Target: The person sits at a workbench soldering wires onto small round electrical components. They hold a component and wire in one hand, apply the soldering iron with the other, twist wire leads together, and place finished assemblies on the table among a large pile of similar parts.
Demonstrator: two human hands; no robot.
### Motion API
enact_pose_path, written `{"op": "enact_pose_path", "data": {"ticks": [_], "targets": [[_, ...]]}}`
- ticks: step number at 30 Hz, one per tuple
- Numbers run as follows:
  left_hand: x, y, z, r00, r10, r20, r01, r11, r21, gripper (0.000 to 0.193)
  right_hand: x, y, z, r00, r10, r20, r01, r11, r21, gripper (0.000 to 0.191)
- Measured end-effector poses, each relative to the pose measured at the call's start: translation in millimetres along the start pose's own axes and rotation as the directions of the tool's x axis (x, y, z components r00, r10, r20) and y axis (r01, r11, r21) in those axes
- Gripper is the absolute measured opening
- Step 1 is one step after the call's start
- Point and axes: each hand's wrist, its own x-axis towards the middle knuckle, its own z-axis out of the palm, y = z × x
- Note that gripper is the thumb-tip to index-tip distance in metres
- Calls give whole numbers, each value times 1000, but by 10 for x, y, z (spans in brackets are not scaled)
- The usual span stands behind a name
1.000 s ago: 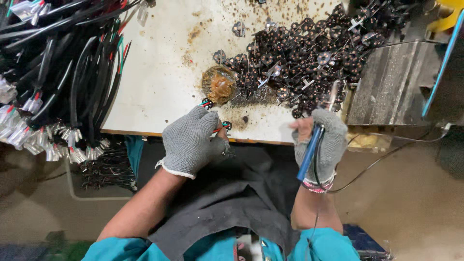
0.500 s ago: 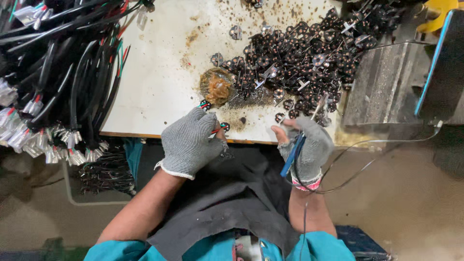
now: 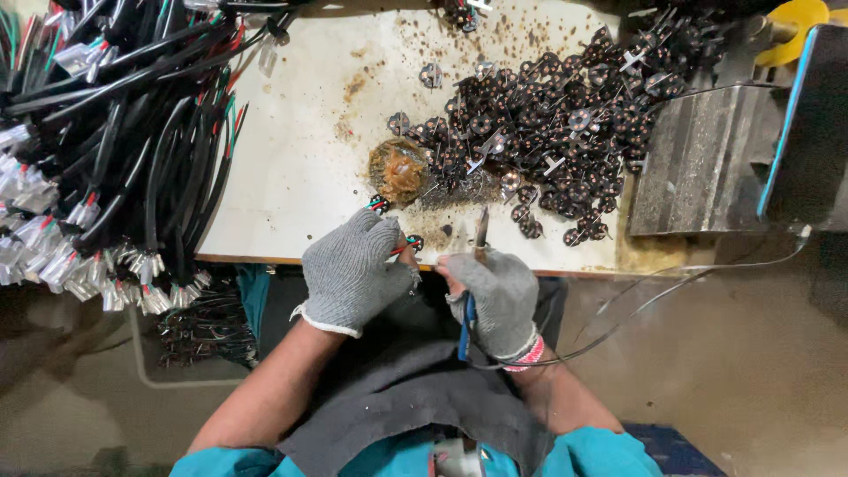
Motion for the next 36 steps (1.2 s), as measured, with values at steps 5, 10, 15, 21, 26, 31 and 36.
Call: {"op": "enact_pose_path", "data": {"ticks": [5,10,15,21,26,31,36], "targets": [[26,31,-36,998,39,-59,-40,999,-30,18,232,74,-29,984,162,77,-148,975,-163,14],[49,53,-63,997,32,-64,-33,999,-18,20,215,11,-75,997,-44,65,53,988,-143,23],[15,34,-39,1000,10,-10,-11,1000,-29,20,107,85,-3,972,-215,99,229,958,-169,25],[40,60,-75,999,32,-28,-33,999,-18,21,126,213,-143,904,-373,208,387,922,-31,16],[46,54,-78,997,51,-64,-54,998,-42,20,180,179,-39,921,-388,-33,384,919,-87,21],[35,26,-44,998,30,-48,-31,1000,-7,21,140,124,86,962,-224,-159,213,973,-83,20],[48,60,-59,997,44,-59,-45,999,-15,20,158,96,-6,982,-114,-151,113,993,-9,22]]}}
